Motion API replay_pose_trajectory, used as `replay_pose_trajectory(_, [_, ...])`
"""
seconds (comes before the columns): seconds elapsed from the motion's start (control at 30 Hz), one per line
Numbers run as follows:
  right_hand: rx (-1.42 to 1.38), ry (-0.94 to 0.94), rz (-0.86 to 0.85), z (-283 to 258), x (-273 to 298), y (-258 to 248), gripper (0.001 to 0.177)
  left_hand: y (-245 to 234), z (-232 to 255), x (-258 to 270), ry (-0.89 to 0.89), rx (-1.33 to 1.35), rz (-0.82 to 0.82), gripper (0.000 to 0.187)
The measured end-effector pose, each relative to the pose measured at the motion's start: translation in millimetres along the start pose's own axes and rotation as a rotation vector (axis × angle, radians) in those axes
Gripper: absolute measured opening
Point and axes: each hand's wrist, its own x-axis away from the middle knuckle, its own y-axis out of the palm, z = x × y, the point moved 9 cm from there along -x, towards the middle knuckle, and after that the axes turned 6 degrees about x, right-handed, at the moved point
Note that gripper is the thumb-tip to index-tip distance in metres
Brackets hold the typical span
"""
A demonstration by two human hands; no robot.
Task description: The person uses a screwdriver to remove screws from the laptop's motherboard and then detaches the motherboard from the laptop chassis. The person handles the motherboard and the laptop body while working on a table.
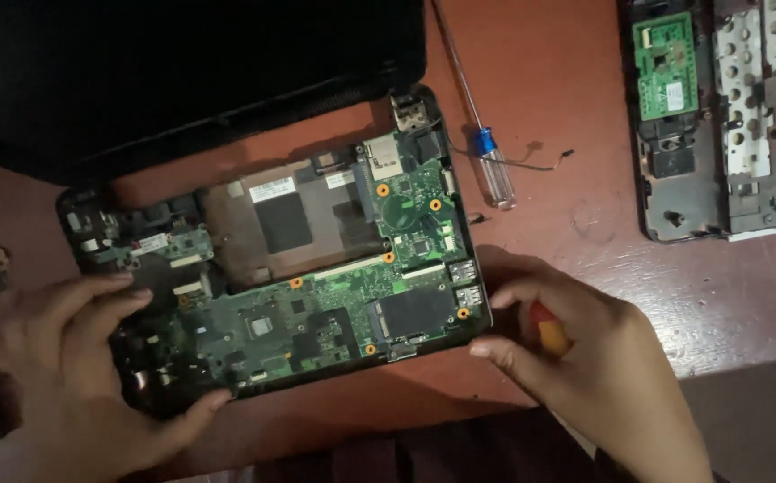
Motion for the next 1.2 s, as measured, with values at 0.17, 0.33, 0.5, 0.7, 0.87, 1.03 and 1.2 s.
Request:
replay_pose_trajectory(0.17, [-0.179, -0.041, -0.091, 4, -8, 2, 0.042, 34, 22, -9, -0.101, -0.546, -0.412, 0.111])
replay_pose_trajectory(0.33, [-0.329, -0.120, -0.133, 5, -11, -2, 0.033, 41, 146, -64, 0.190, -0.173, -0.132, 0.098])
replay_pose_trajectory(0.5, [-0.796, -0.104, -0.032, 9, -9, -19, 0.008, 63, 171, -80, 0.203, -0.122, -0.137, 0.090])
replay_pose_trajectory(0.7, [-0.709, -0.163, -0.018, 10, -13, -24, 0.023, 60, 171, -83, 0.204, -0.053, -0.061, 0.081])
replay_pose_trajectory(0.87, [-0.535, -0.588, 0.070, -31, -7, -44, 0.034, 54, 183, -84, 0.318, -0.027, -0.003, 0.074])
replay_pose_trajectory(1.03, [-0.363, -0.577, 0.160, -25, 2, -32, 0.035, 55, 186, -85, 0.347, 0.009, -0.015, 0.060])
replay_pose_trajectory(1.2, [-0.206, -0.569, 0.186, -30, 5, -28, 0.029, 56, 181, -83, 0.292, 0.037, -0.048, 0.062])
